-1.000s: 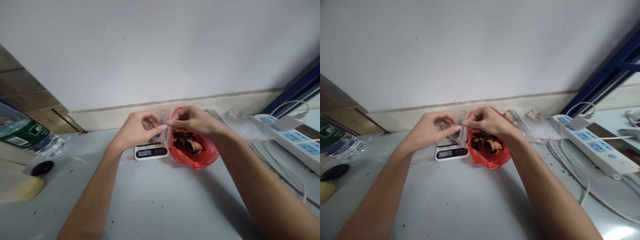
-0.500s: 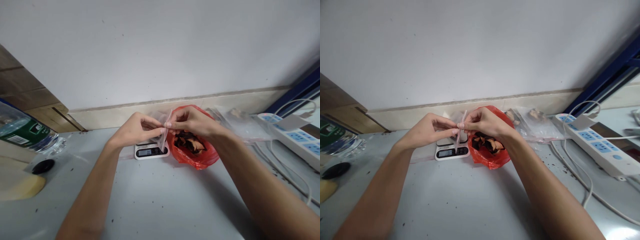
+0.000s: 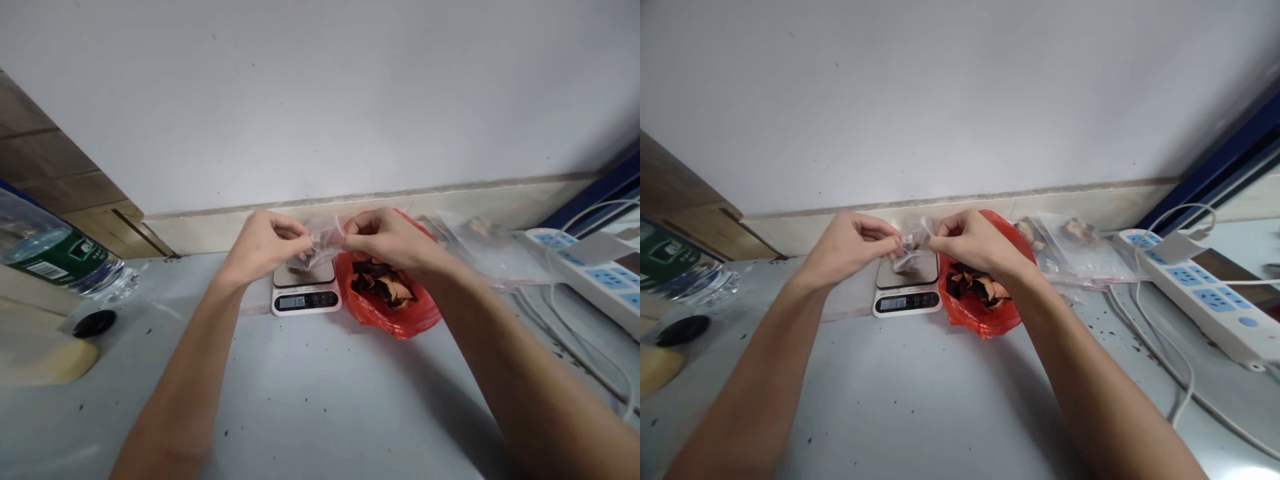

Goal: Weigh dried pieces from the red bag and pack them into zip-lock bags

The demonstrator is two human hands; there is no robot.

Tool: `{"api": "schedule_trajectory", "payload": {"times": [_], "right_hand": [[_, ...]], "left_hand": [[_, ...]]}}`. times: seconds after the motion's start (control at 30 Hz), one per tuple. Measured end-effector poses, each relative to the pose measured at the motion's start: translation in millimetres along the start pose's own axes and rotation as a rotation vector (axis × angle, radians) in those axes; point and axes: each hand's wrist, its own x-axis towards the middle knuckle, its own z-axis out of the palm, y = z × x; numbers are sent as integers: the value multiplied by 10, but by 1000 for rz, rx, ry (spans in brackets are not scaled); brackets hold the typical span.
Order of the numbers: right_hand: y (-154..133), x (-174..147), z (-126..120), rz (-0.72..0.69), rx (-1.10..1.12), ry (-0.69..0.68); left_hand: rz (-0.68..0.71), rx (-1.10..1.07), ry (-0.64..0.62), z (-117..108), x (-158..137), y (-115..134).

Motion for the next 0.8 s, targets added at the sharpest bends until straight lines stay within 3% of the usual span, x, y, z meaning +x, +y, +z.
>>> {"api": "schedule_trajectory", "payload": {"times": [0.13,0.2,0.27,0.33,0.47,0.57,0.7,0.8], "right_hand": [[-11,-1,25,-234,-121,342],[-41,-17,62,-322,-214,409],[-83,-47,92,-294,-323,355],[-121,-82,87,-187,-398,209],[-117,-127,-64,-73,-367,-2],[-38,-121,-231,-197,-300,52],[87,-80,-415,-380,-308,124],[130,-80,-572,-365,-413,51]], "left_hand": [[17,9,244,44,1,34],[57,0,280,137,-20,67],[125,6,283,243,-61,102],[236,46,270,324,-104,127],[410,118,332,336,-88,85],[325,44,496,246,36,-44],[-3,-408,237,152,159,-161],[-69,-592,153,154,164,-125]]}}
